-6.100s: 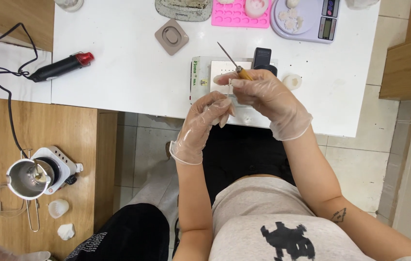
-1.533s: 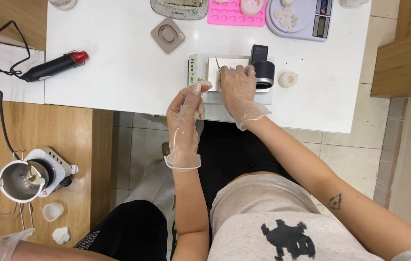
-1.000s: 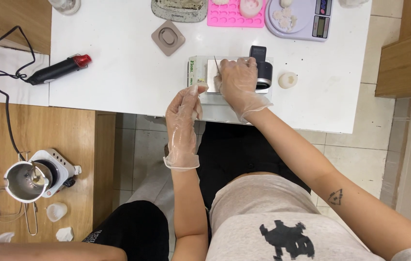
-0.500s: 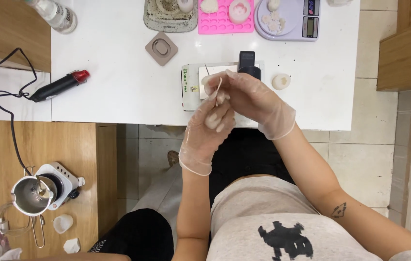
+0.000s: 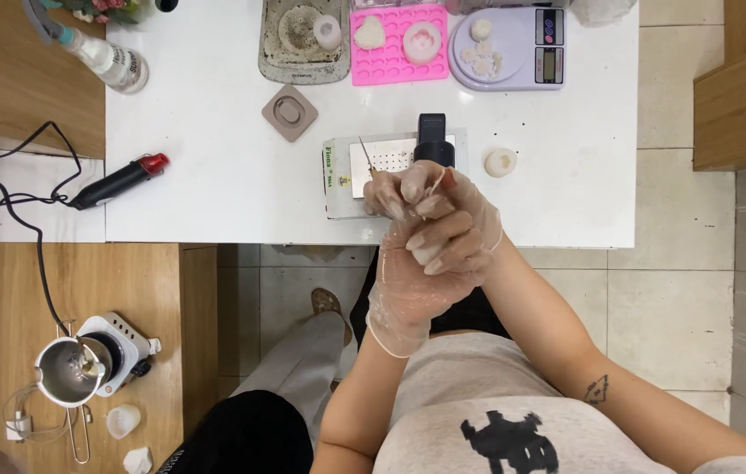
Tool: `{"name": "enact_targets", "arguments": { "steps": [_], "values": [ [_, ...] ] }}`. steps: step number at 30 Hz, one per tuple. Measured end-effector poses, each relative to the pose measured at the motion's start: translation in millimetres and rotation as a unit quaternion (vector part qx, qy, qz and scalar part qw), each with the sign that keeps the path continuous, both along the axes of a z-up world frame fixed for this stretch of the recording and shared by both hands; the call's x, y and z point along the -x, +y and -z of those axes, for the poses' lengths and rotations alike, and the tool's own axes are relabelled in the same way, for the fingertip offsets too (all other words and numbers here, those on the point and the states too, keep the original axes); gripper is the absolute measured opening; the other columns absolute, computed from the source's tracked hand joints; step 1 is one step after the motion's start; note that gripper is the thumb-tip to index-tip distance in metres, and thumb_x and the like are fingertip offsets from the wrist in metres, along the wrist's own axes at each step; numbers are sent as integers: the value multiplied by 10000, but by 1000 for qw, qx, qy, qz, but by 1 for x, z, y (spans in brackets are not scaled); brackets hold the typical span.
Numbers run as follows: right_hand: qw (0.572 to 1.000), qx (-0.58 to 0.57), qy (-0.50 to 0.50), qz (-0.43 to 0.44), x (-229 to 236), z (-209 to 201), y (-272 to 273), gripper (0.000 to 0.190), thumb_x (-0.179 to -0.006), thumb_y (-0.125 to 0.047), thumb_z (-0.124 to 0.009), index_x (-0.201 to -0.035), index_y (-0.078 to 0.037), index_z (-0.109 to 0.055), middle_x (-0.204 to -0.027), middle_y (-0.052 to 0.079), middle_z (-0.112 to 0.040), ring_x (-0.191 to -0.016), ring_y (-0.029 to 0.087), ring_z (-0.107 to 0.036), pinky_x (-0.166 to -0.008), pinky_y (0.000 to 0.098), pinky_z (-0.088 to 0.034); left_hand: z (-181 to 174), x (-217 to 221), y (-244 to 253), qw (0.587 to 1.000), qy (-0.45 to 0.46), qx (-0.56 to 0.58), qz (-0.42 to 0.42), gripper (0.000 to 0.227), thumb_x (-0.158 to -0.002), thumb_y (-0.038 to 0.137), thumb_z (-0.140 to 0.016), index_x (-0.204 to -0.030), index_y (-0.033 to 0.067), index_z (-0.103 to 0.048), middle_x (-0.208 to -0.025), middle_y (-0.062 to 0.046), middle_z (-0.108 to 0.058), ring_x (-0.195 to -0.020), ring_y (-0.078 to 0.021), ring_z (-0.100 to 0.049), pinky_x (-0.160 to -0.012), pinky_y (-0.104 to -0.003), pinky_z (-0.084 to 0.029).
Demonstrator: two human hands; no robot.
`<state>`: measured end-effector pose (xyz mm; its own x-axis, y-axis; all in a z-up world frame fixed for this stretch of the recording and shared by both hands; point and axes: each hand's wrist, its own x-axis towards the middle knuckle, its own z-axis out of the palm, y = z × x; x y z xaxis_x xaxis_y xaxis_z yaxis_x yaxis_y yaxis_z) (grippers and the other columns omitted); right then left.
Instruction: Inserting and adjusting a candle wick into a small wax base using a needle tool.
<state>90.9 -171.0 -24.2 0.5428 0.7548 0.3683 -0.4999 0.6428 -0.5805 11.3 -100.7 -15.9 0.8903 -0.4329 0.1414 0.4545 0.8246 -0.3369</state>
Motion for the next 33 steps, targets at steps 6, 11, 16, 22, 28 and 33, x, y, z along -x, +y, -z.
{"name": "enact_targets", "arguments": {
  "steps": [6,11,16,22,28,33],
  "values": [
    [995,-60,78,26,-3,-20,0,216,-1059,-313,-639,-861,-228,-638,-926,-30,-547,-937,140,-432,-944,295,-343,-19,-5,-17,998,38,35,-23,315,-1118,321,-454,-1021,136,-689,-709,73,-491,-647,-117,-412,-708,-264,-350],
    [988,-92,119,29,-2,-8,0,167,-1037,-248,-684,-871,-248,-661,-883,-103,-497,-928,85,-440,-1088,301,-340,-5,-16,-32,998,2,48,-35,279,-1124,295,-482,-1001,125,-666,-715,76,-498,-653,-118,-418,-661,-249,-363],
    [973,-137,175,57,-8,7,-14,98,-979,-284,-717,-894,-235,-713,-878,-115,-486,-925,79,-441,-1083,305,-348,-19,-19,-30,999,10,-37,-26,191,-1063,250,-563,-976,95,-631,-704,58,-478,-620,-108,-428,-620,-231,-376],
    [983,-91,129,91,-20,0,-32,133,-916,-272,-818,-853,-211,-720,-875,-83,-497,-935,103,-454,-1127,315,-366,-6,-18,-20,966,15,-252,-62,208,-1078,223,-592,-950,59,-597,-713,26,-448,-621,-109,-434,-617,-230,-389],
    [988,7,31,154,-45,18,-52,246,-892,-262,-842,-810,-157,-634,-875,-30,-492,-919,119,-465,-993,295,-400,-42,-17,-11,845,63,-521,-105,180,-1015,178,-636,-914,30,-654,-785,7,-600,-651,-80,-499,-614,-225,-406],
    [922,302,-90,224,-50,-11,-67,139,-877,-136,-780,-905,-39,-685,-959,19,-616,-922,114,-583,-889,260,-486,-47,-14,0,369,-45,-880,-297,179,-985,215,-663,-897,64,-703,-837,-21,-737,-714,-134,-603,-703,-289,-489]
  ]
}}
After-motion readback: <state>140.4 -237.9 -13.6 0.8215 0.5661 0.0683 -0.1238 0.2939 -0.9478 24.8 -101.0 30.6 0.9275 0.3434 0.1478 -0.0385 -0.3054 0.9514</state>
